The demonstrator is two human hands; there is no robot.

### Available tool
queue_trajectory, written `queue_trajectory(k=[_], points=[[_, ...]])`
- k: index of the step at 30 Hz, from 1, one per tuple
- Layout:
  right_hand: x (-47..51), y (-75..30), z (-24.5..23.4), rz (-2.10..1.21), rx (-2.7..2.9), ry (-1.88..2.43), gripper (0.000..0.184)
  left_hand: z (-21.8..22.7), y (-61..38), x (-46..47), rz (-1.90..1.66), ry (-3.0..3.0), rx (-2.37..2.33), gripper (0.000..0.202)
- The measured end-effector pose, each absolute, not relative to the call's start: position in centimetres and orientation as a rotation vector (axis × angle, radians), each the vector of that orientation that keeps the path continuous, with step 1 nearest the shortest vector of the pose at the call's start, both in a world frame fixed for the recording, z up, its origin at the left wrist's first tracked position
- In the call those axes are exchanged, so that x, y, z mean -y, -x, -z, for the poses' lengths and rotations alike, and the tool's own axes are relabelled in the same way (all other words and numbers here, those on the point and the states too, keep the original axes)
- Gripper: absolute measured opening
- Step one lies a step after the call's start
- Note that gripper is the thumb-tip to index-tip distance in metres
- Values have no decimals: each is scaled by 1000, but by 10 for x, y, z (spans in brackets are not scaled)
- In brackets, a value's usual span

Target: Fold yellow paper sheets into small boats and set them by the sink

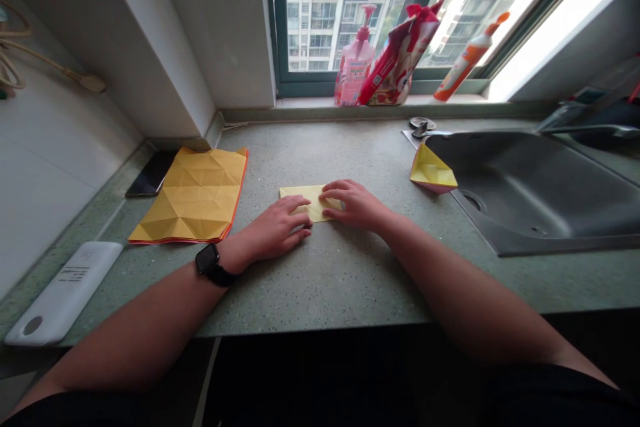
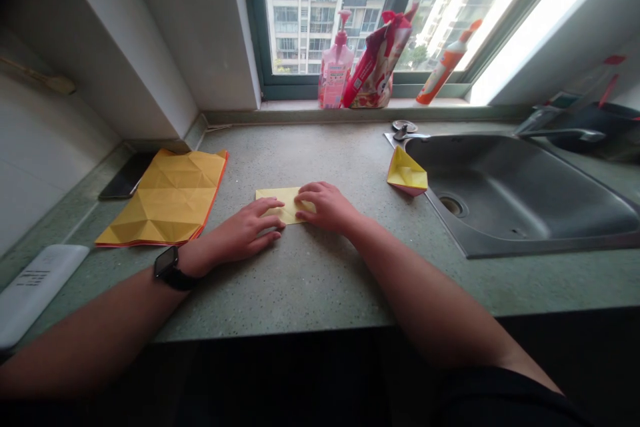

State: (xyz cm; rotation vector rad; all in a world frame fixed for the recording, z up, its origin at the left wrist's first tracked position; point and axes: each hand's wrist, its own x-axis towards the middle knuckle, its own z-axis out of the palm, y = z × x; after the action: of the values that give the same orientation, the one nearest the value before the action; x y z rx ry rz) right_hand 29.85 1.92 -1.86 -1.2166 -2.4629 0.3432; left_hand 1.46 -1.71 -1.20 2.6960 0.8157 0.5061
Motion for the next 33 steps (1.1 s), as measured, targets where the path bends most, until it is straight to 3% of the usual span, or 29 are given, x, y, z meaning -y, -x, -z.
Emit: queue_trajectory(k=[10,21,33], points=[[-18,-298,20,-363,2510,1242,37,19,-19,19,-428,-2748,-855,41],[-18,-300,25,-353,2511,1234,41,3,-12,20,-484,-2769,-908,25],[-20,-303,30,-361,2514,1246,41,-14,31,8,-417,-2786,-967,22]])
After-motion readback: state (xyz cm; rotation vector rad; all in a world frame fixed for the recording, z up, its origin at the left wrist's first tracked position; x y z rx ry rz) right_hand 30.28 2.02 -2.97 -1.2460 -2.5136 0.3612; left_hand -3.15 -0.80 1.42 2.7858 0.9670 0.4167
